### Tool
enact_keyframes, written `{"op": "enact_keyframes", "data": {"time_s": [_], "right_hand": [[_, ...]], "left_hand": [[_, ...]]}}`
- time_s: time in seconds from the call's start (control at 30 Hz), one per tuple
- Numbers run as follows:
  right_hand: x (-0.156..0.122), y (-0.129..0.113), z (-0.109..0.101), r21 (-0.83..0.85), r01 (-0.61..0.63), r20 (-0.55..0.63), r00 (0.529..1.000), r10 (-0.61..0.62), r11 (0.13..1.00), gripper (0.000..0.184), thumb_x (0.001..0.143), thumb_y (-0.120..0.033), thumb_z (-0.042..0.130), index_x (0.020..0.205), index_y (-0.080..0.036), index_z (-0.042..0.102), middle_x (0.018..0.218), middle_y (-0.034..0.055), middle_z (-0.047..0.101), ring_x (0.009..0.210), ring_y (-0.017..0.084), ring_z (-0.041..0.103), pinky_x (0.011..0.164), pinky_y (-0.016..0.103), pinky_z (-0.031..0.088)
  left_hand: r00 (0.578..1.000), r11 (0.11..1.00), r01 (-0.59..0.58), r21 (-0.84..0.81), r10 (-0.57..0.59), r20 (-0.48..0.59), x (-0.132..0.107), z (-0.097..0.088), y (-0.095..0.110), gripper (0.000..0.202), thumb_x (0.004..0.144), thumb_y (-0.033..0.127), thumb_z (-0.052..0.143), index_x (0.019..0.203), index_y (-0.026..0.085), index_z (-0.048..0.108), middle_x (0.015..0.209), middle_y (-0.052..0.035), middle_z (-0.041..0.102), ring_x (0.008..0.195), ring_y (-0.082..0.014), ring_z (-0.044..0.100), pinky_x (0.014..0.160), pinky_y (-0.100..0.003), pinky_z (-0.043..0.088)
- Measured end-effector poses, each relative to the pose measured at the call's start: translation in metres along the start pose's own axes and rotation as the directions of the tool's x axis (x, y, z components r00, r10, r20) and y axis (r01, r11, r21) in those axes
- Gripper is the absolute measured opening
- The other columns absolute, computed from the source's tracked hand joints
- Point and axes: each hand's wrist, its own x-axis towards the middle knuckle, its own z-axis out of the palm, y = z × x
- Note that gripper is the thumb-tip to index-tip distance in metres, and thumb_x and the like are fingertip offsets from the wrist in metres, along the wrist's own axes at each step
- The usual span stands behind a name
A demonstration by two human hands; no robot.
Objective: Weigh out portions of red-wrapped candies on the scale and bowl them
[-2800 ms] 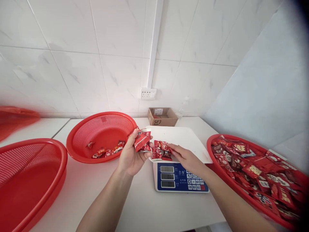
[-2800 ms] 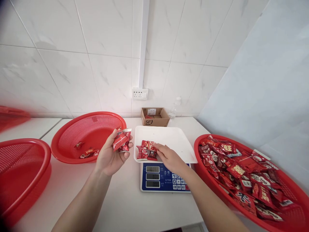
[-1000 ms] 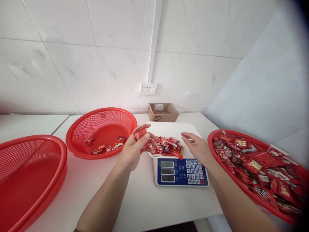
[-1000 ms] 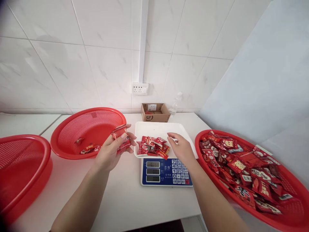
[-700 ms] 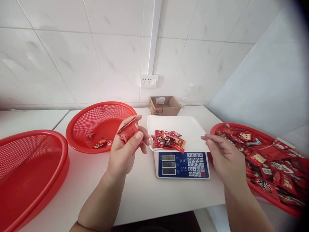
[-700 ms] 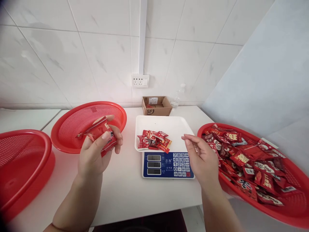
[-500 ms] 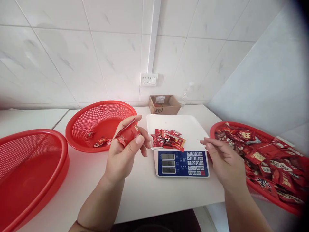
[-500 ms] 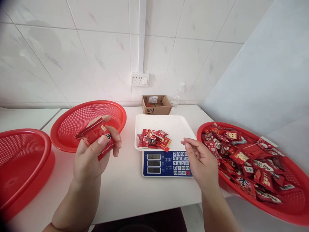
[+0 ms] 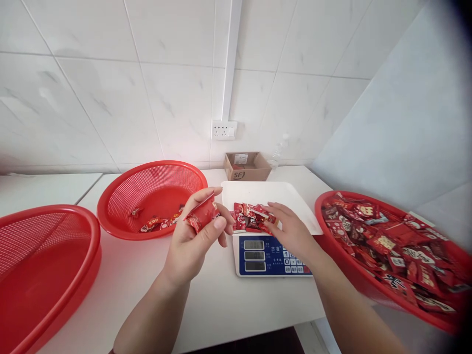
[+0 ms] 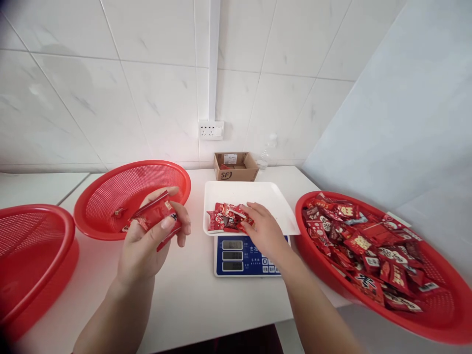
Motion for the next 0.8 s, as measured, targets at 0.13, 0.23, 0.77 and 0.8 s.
{"op": "enact_keyframes", "data": {"time_s": [0.13,0.23,0.77,0.8], "right_hand": [[0.01,-0.003,0.009,0.022,-0.059,0.069,0.996,0.057,0.998,0.036,0.083,-0.021,0.048,0.116,-0.021,0.062,0.122,0.0077,0.061,0.116,0.024,0.053,0.101,0.045,0.042],[0.013,-0.004,0.012,0.118,-0.102,-0.027,0.994,0.106,0.988,0.028,0.083,-0.021,0.047,0.105,-0.021,0.065,0.111,0.007,0.067,0.103,0.023,0.061,0.095,0.042,0.047],[-0.06,0.101,-0.126,-0.199,-0.61,-0.463,0.748,0.475,0.767,0.042,0.091,-0.04,0.04,0.12,-0.017,0.058,0.113,0.0098,0.066,0.101,0.024,0.062,0.09,0.039,0.046],[-0.064,0.114,-0.133,-0.276,-0.651,-0.416,0.744,0.522,0.707,0.042,0.092,-0.037,0.037,0.122,-0.015,0.056,0.115,0.0108,0.065,0.102,0.024,0.062,0.089,0.039,0.047]], "left_hand": [[1.0,1.0,0.019,-0.001,-0.019,-0.015,0.0,-0.001,0.0,0.031,0.087,0.026,0.061,0.117,0.024,0.054,0.078,-0.0025,0.063,0.067,-0.0136,0.059,0.05,-0.022,0.049],[0.999,0.999,0.032,0.003,-0.032,-0.034,0.0,-0.001,0.001,0.031,0.086,0.026,0.061,0.117,0.025,0.055,0.079,-0.003,0.063,0.067,-0.0144,0.059,0.049,-0.022,0.049],[0.99,0.995,0.067,0.078,-0.057,-0.126,0.006,-0.006,-0.008,0.033,0.083,0.024,0.062,0.116,0.024,0.06,0.076,-0.0048,0.064,0.065,-0.017,0.057,0.044,-0.023,0.048],[0.991,0.994,0.076,0.079,-0.067,-0.12,0.006,-0.005,-0.009,0.033,0.083,0.025,0.062,0.117,0.024,0.059,0.076,-0.0049,0.064,0.066,-0.0171,0.057,0.045,-0.023,0.048]]}}
